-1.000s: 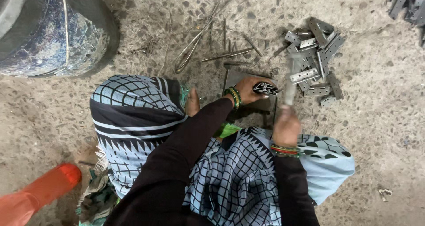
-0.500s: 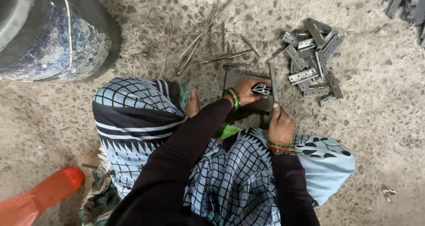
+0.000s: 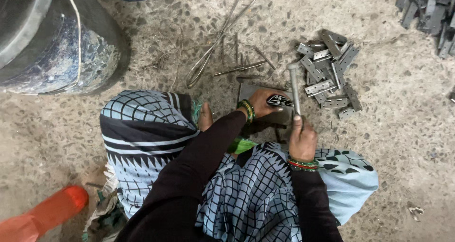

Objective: The person sits on the floor and assembles metal brackets by inserting pins into holes and striking them with a hammer. The person repeatedly picks up brackets, aligns pins, and hammers them into place, then sets the finished pieces aside.

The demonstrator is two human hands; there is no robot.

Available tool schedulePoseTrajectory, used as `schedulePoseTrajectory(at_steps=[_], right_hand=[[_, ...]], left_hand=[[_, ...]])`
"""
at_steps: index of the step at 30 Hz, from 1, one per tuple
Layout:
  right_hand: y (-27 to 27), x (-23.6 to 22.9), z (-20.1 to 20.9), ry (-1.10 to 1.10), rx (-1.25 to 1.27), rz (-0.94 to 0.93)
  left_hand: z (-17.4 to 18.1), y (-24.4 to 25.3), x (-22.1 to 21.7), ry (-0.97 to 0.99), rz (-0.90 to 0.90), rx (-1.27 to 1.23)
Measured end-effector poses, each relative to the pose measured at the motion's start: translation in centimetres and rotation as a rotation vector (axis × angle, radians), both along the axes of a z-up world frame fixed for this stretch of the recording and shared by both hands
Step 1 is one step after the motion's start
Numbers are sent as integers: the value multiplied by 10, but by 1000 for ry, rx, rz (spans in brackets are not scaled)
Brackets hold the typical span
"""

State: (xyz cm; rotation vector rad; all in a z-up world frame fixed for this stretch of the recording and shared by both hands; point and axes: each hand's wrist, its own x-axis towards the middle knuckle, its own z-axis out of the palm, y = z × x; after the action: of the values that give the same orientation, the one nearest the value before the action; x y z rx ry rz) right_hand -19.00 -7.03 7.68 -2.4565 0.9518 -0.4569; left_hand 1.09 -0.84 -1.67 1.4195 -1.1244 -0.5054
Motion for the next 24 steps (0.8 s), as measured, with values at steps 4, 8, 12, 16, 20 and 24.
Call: schedulePoseTrajectory(at_steps=[4,8,12,16,20,24], right_hand=[[18,0,15,37,-127,82],[23,9,18,158,-86,108],[12,10,1,43,-33,30],[-17,-5,-13,109,10,4],[-63,5,-16,190,125,-136],[-104,7,-25,774,-22,-266]], left_hand=[[1,2,-5,-19,-39,270],[-2,-3,-2,-71,-10,61],[-16,-3,2,-67,44,119],[-22,-11,-5,5,37,121],[-17,-4,-2,77,46,-14],[-9,-2,-11,543,187,-43]])
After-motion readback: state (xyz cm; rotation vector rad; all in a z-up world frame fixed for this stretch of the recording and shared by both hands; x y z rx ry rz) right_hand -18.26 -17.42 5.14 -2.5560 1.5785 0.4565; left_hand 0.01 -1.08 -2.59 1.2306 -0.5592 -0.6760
